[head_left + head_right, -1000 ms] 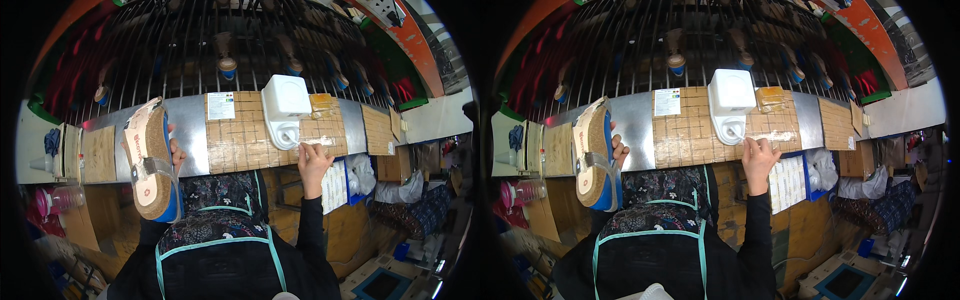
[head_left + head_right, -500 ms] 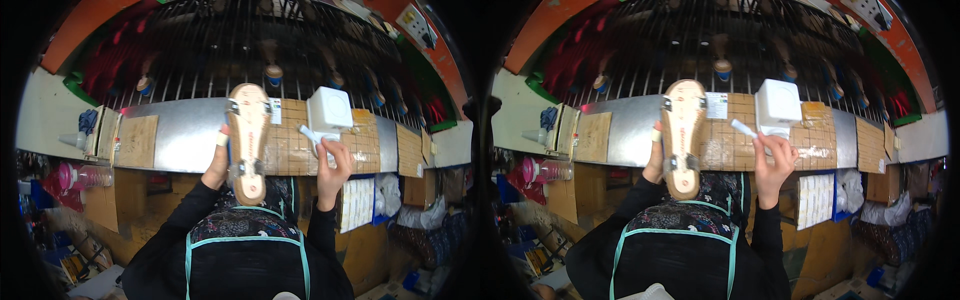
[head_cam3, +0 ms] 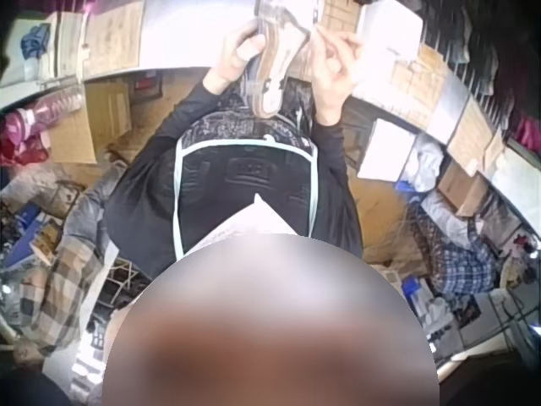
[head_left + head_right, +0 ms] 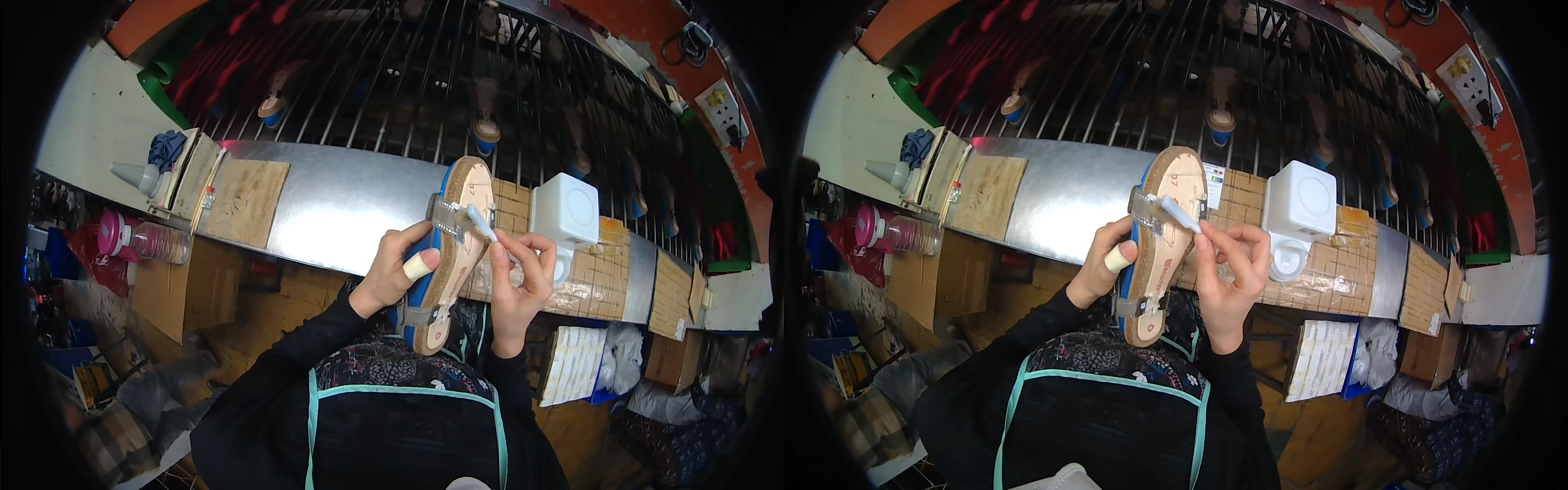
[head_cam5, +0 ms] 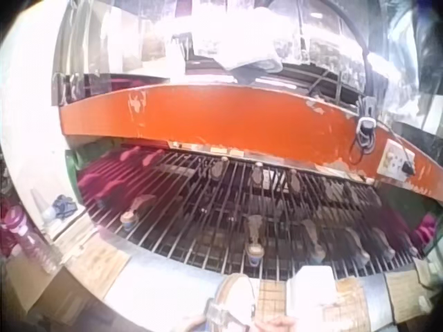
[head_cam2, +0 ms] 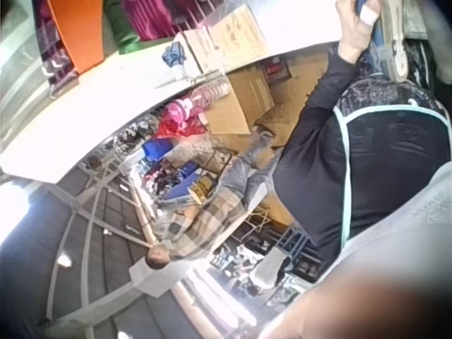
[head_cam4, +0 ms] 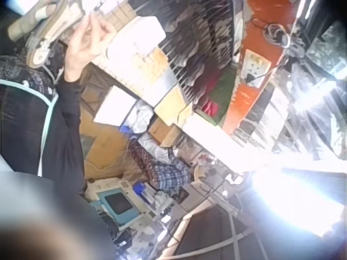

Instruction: The person applies glue to the sole of a blue and beige shoe using a small brush. They repeatedly dip the brush into a white container and spread the adhesive across the sole surface.

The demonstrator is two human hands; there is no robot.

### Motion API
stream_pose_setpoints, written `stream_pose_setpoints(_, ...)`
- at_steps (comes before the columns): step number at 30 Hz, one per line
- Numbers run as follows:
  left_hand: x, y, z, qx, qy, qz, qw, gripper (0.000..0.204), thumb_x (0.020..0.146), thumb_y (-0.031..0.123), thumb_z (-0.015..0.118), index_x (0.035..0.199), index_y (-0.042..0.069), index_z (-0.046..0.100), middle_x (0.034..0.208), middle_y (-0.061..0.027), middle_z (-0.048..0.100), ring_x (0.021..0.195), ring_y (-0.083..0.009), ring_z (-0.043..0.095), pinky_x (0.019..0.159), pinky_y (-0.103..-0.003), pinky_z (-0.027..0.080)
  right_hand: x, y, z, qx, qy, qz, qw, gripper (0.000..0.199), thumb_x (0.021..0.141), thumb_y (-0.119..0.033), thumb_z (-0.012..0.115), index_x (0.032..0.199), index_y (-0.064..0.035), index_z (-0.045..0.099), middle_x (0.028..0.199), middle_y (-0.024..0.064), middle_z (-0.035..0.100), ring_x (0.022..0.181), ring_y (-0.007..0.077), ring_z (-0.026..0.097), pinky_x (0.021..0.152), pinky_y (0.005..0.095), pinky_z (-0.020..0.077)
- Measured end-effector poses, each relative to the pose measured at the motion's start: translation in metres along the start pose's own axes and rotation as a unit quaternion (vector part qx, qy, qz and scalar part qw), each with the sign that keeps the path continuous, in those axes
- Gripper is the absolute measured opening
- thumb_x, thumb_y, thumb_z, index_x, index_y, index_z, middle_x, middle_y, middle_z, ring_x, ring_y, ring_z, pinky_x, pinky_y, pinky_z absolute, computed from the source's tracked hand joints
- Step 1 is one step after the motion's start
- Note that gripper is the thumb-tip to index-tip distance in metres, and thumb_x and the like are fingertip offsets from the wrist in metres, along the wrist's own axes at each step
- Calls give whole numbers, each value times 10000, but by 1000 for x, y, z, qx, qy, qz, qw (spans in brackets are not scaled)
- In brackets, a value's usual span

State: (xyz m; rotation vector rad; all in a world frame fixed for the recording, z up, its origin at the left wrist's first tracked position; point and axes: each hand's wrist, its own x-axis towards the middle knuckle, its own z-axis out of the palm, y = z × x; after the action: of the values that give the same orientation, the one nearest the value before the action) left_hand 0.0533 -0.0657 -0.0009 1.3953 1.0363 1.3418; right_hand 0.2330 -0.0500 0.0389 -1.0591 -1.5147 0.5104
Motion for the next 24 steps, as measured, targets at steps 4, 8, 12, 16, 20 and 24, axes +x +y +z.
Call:
stream_pose_setpoints(4,0,0,-1,7,4,20,1000,687,883,564,570,1054,-101,586,709,-116,639,658,-147,621,602,-299,478,10,2,4,-17,9,-20,1000,191,797,-19,745,984,-57,750,929,51,545,734,116,505,603,222,430)
stream_pose_setpoints(8,0,0,0,-1,13,27,1000,674,884,560,567,1033,-97,589,711,-112,628,656,-140,605,599,-297,469,17,4,4,-24,9,-46,999,190,787,-27,754,974,-62,751,920,42,557,726,121,504,631,236,425)
stream_pose_setpoints(12,1,0,-4,-1,0,21,1000,660,886,556,564,1013,-92,589,711,-114,620,669,-139,600,608,-299,469,21,7,-2,15,-27,-46,998,185,784,-43,760,968,-65,752,904,32,561,714,112,501,643,238,408)
stream_pose_setpoints(16,2,2,-4,-6,-16,14,1000,653,896,541,552,1041,-94,589,743,-123,634,716,-147,613,648,-301,479,21,11,-8,23,-49,-45,998,188,776,-55,768,962,-65,751,884,26,570,699,106,501,646,233,397)
stream_pose_setpoints(20,3,8,0,-42,-21,-9,999,647,913,503,531,1157,-94,576,888,-141,672,824,-170,633,741,-300,494,18,13,-13,39,-64,-46,996,191,773,-62,772,963,-64,750,875,26,575,686,104,503,643,231,393)
stream_pose_setpoints(24,6,17,0,-74,-39,-32,996,633,926,484,507,1209,-79,567,1023,-144,665,894,-186,639,791,-296,499,16,12,-16,32,-67,-52,996,195,773,-63,775,966,-57,748,878,27,576,670,105,509,674,235,398)
